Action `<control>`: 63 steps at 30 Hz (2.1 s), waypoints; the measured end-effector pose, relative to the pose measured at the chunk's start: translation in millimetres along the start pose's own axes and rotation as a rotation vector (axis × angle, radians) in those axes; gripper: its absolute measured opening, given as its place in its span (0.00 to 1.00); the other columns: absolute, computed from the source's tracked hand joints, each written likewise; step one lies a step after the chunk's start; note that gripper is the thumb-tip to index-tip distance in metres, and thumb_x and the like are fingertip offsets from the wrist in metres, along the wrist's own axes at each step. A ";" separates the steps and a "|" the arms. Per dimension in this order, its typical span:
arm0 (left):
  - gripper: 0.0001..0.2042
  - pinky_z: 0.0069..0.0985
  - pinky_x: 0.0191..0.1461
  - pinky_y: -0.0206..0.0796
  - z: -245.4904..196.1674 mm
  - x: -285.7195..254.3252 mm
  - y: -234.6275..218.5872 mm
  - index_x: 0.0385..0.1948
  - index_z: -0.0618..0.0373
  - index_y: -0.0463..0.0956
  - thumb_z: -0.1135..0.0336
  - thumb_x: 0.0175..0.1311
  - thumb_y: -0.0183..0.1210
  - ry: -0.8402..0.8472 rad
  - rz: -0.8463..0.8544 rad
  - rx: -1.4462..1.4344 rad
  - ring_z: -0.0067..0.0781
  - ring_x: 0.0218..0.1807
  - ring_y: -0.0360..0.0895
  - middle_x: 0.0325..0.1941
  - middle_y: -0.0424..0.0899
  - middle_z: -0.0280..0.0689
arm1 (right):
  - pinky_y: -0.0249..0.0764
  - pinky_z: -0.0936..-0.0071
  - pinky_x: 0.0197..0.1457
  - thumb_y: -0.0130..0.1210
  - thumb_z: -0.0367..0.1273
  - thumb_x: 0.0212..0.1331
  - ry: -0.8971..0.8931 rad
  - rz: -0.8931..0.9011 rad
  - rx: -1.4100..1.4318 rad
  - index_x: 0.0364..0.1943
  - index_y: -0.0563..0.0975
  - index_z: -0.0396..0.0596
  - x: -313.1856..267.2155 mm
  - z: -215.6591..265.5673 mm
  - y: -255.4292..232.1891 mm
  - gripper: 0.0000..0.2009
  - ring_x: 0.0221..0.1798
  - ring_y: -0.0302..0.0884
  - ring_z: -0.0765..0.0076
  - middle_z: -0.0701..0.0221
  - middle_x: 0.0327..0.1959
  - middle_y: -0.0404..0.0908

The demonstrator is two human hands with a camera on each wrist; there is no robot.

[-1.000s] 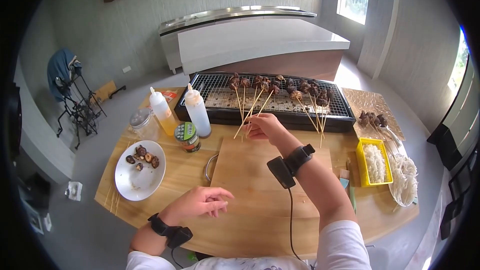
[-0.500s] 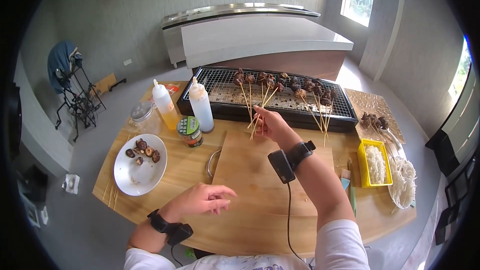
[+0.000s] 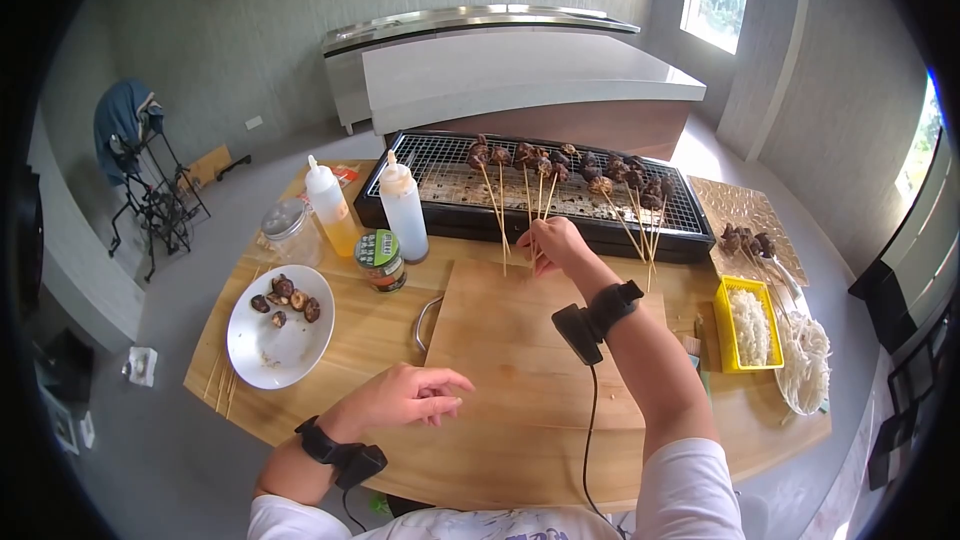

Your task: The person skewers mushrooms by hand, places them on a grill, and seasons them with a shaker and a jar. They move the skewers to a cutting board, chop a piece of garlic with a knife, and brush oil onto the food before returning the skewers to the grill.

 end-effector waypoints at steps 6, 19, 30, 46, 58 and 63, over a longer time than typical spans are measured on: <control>0.14 0.16 0.28 0.69 -1.7 -0.1 -0.2 0.46 0.56 0.72 0.62 0.62 0.52 0.024 -0.012 0.022 0.18 0.25 0.78 0.26 0.80 0.32 | 0.78 0.70 0.25 0.39 0.36 0.61 -0.002 0.035 0.104 0.37 0.76 0.38 0.2 -12.3 -12.6 0.16 0.19 0.79 0.63 0.60 0.25 0.79; 0.13 0.16 0.28 0.70 -2.7 0.0 -0.2 0.46 0.57 0.72 0.62 0.62 0.52 0.030 -0.012 0.011 0.18 0.25 0.78 0.25 0.80 0.32 | 0.79 0.67 0.27 0.38 0.38 0.65 -0.008 0.033 0.324 0.41 0.72 0.33 -8.1 -17.6 -18.6 0.18 0.25 0.80 0.59 0.57 0.26 0.79; 0.14 0.15 0.27 0.69 0.9 0.8 0.0 0.47 0.57 0.71 0.61 0.63 0.52 0.018 -0.002 -0.013 0.18 0.25 0.78 0.26 0.80 0.31 | 0.77 0.64 0.40 0.38 0.40 0.65 0.032 0.190 0.359 0.47 0.70 0.33 -14.6 -20.7 -13.9 0.21 0.35 0.80 0.56 0.54 0.36 0.80; 0.15 0.15 0.28 0.70 3.9 3.1 -0.3 0.48 0.57 0.71 0.61 0.63 0.51 -0.012 0.007 -0.049 0.19 0.24 0.78 0.27 0.81 0.33 | 0.74 0.64 0.32 0.50 0.44 0.57 -0.369 -0.617 -0.982 0.32 0.70 0.42 -76.4 57.6 -39.1 0.17 0.28 0.78 0.58 0.58 0.23 0.79; 0.15 0.15 0.31 0.70 2.5 0.7 -1.6 0.50 0.53 0.71 0.62 0.62 0.51 -0.054 0.021 -0.019 0.18 0.27 0.78 0.30 0.82 0.33 | 0.72 0.65 0.42 0.56 0.46 0.48 -0.293 -0.241 -1.141 0.26 0.81 0.45 -27.3 71.3 39.5 0.17 0.38 0.78 0.59 0.63 0.30 0.81; 0.15 0.19 0.30 0.71 -3.1 0.0 -1.2 0.49 0.56 0.71 0.64 0.62 0.51 -0.011 0.012 0.010 0.21 0.25 0.78 0.28 0.81 0.34 | 0.73 0.66 0.35 0.58 0.45 0.43 -0.200 -0.298 -1.002 0.25 0.81 0.46 -3.1 58.0 29.5 0.16 0.31 0.79 0.61 0.63 0.23 0.80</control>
Point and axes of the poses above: each hand's wrist, its own x-axis towards the middle knuckle, its own y-axis out of the palm, z = x × y, the point moved 7 cm from there along x, towards the middle knuckle
